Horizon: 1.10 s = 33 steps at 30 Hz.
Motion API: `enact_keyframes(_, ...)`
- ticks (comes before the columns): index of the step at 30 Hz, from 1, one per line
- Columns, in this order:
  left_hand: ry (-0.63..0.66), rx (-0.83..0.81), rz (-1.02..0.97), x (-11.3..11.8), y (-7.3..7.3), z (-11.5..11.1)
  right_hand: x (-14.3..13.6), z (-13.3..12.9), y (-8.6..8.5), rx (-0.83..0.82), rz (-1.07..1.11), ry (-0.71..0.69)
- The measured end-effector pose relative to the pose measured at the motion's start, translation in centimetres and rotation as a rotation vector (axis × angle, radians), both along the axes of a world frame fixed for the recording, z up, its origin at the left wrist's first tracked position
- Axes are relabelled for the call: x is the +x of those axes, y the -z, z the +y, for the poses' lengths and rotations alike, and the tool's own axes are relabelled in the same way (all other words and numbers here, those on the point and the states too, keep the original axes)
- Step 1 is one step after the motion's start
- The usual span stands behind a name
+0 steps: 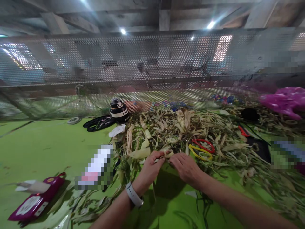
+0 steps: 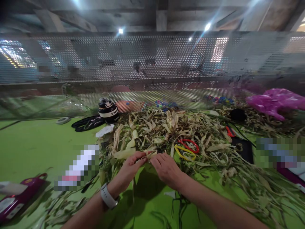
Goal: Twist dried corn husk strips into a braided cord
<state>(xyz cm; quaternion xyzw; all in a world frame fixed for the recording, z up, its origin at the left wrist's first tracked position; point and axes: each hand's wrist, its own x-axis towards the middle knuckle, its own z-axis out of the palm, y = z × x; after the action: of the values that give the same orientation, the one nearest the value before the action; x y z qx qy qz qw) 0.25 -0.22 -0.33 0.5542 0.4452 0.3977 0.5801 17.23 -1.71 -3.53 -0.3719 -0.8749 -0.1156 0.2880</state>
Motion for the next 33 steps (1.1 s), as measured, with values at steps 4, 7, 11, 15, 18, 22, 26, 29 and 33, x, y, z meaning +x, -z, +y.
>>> enact_keyframes(4, 0.048, 0.061, 0.006, -0.1, 0.6, 0.2, -0.1, 0.1, 0.0, -0.008, 0.046, 0.041)
enact_keyframes(7, 0.038, 0.060, 0.003, -0.1, 0.8, 0.1, -0.2, 0.1, -0.2, 0.013, 0.053, 0.071)
enact_keyframes(11, 0.080, 0.136, 0.073, -0.2, 0.9, 0.2, -0.3, -0.1, -0.6, 0.025, 0.061, 0.078)
enact_keyframes(15, 0.181, 0.291, 0.206, -0.5, 1.0, 0.5, -0.4, -0.3, -0.5, -0.020, 0.099, 0.107)
enact_keyframes(18, 0.213, 0.316, 0.225, -0.7, 1.0, 0.5, -0.6, -0.3, -0.4, -0.085, 0.098, 0.158)
enact_keyframes(22, 0.275, 0.089, 0.086, -0.5, 0.9, 0.3, -0.7, -0.2, -0.5, -0.169, 0.115, 0.197)
enact_keyframes(26, 0.298, -0.069, -0.020, -0.4, 0.7, 0.2, -0.6, -0.1, -1.0, -0.330, 0.228, 0.200)
enact_keyframes(29, 0.244, -0.117, -0.074, -0.3, 0.6, 0.3, -0.6, -0.1, -1.3, -0.510, 0.399, 0.196)
enact_keyframes(33, 0.176, -0.165, -0.143, -0.2, 0.8, 0.3, -0.6, 0.0, -1.2, -0.642, 0.564, 0.183)
